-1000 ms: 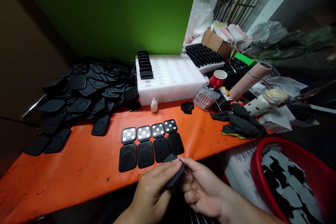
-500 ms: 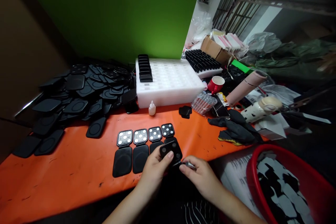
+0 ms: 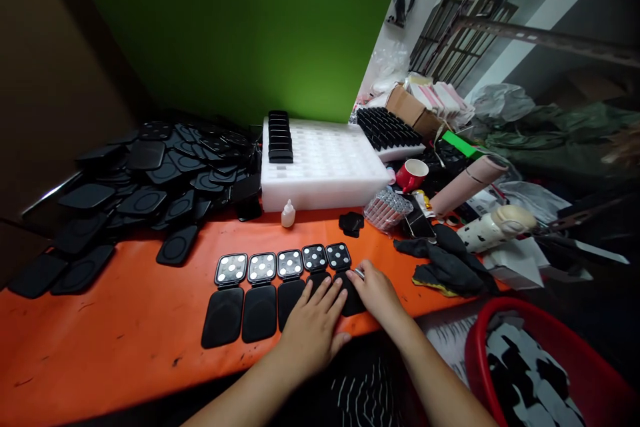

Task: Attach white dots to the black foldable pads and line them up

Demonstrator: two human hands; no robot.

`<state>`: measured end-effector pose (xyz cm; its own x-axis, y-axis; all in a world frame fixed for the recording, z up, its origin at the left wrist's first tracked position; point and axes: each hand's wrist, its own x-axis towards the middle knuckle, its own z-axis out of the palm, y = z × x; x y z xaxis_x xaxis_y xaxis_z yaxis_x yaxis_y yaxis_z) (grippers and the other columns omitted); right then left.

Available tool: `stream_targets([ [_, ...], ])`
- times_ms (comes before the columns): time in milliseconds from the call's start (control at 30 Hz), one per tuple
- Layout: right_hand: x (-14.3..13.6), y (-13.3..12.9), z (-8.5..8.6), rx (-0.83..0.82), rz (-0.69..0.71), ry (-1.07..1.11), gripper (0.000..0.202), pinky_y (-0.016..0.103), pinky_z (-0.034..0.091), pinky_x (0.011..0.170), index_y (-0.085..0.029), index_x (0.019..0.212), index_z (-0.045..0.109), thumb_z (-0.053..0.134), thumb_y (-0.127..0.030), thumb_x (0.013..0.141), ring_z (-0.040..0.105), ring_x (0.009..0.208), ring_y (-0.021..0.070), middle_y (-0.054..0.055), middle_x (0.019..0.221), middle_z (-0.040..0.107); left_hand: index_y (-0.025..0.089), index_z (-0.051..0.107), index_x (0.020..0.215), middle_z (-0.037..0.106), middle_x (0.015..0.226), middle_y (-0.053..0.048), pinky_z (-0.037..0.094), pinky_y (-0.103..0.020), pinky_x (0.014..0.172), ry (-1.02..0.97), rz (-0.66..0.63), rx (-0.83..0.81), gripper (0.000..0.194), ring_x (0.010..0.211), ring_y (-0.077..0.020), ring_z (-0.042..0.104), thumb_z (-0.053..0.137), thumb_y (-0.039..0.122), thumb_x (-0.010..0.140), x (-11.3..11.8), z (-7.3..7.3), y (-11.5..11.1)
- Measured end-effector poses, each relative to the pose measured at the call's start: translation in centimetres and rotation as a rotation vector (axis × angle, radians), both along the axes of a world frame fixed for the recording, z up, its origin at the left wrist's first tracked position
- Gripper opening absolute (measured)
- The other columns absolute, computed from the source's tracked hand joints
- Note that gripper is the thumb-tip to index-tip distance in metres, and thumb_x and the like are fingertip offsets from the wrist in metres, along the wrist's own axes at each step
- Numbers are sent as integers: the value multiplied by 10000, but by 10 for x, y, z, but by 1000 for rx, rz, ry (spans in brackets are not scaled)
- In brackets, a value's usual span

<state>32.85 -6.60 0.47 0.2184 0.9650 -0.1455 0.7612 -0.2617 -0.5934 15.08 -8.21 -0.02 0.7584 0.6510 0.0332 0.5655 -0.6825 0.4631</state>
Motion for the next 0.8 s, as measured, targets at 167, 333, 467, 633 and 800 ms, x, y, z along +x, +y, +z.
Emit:
stream_targets([
  [167, 0, -6, -5, 78, -82, 45, 307, 281, 360, 634, -200, 867, 562, 399, -459, 839, 565, 734, 210, 74, 820, 638, 297, 290, 1342, 291, 1426, -31, 282, -476, 1022, -4, 121, 61, 506, 1283, -251, 282, 418, 343, 854, -40, 13, -6],
  [333, 4, -11, -13, 159, -168, 166, 355, 290, 389, 660, -185, 869, 586, 414, -492, 822, 575, 752, 222, 82, 819, 648, 194, 410, 1242, 484, 1190, -129, 398, -436, 879, 160, 789, 87, 502, 1069, -287, 473, 403, 474, 826, -121, 22, -12],
  [467, 2, -12, -14, 150, -134, 161, 323, 292, 388, 651, -192, 827, 593, 442, -477, 814, 571, 724, 215, 66, 781, 646, 161, 285, 1321, 502, 1141, -148, 394, -465, 836, 335, 967, 5, 693, 1057, -339, 466, 373, 588, 781, -145, 24, -5],
  [633, 7, -10, -12, 219, -247, 370, 333, 284, 415, 668, -162, 810, 573, 468, -478, 792, 566, 747, 203, 80, 795, 632, 131, 195, 1356, 522, 1118, -174, 418, -428, 791, 337, 921, -199, 865, 1036, -350, 496, 424, 657, 709, -147, 19, 19],
  [800, 8, -11, -11, 241, -304, 436, 329, 286, 428, 677, -163, 805, 577, 499, -481, 770, 562, 757, 203, 74, 784, 626, 130, 426, 1181, 513, 1153, -185, 410, -424, 833, 278, 869, -279, 770, 1091, -348, 469, 500, 675, 643, -161, 8, 34],
])
